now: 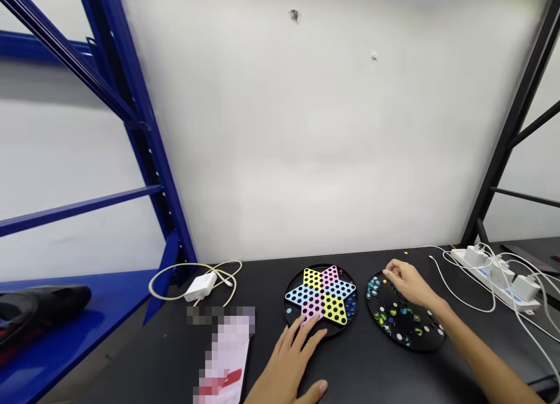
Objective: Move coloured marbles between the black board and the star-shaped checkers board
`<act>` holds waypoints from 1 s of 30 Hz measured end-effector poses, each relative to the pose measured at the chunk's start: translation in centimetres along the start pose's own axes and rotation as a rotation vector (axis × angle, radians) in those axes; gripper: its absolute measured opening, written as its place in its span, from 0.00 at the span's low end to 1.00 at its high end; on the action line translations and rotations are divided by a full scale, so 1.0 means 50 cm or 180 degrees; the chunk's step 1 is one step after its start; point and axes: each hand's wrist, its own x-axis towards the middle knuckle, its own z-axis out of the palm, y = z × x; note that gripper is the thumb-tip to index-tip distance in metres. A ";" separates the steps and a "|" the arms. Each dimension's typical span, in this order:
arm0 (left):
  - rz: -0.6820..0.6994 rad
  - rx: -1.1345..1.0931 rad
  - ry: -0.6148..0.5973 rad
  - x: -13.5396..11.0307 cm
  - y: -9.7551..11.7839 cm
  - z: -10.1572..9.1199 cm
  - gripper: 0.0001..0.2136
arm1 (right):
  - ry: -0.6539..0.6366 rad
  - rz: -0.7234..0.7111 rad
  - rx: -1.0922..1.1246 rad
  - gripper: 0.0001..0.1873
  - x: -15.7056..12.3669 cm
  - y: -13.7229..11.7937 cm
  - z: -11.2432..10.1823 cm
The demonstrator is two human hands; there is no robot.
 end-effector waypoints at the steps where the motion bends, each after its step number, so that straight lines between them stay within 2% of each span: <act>1: 0.0001 0.0024 -0.0003 0.000 -0.002 0.002 0.31 | -0.0059 -0.0088 -0.0023 0.15 0.023 -0.034 0.025; 5: 0.0139 0.0111 -0.0019 0.005 -0.026 0.024 0.32 | -0.0534 -0.0175 -0.0743 0.11 0.095 -0.131 0.130; 7: 0.0258 0.0142 0.0000 0.010 -0.042 0.042 0.33 | -0.0747 -0.0140 -0.1173 0.09 0.111 -0.151 0.167; 9: 0.0319 0.0167 0.0032 0.014 -0.056 0.058 0.33 | -0.0750 -0.0135 -0.1377 0.09 0.118 -0.161 0.189; 14: 0.0252 0.0213 0.0048 0.023 -0.074 0.086 0.34 | -0.0592 -0.0152 -0.1263 0.12 0.127 -0.177 0.207; 18: 0.0280 0.0241 0.0019 0.029 -0.076 0.090 0.34 | -0.0492 -0.0171 -0.1306 0.13 0.120 -0.176 0.222; 22: 0.0281 0.0239 0.0009 0.025 -0.058 0.061 0.32 | -0.0293 -0.0311 -0.1187 0.12 0.096 -0.167 0.234; 26: 0.0250 0.0265 -0.0003 0.016 -0.033 0.021 0.31 | -0.0267 -0.0412 -0.1173 0.15 0.076 -0.171 0.237; 30: 0.0200 0.0299 -0.0014 0.016 -0.021 0.010 0.30 | -0.0248 -0.0417 -0.1140 0.15 0.079 -0.160 0.214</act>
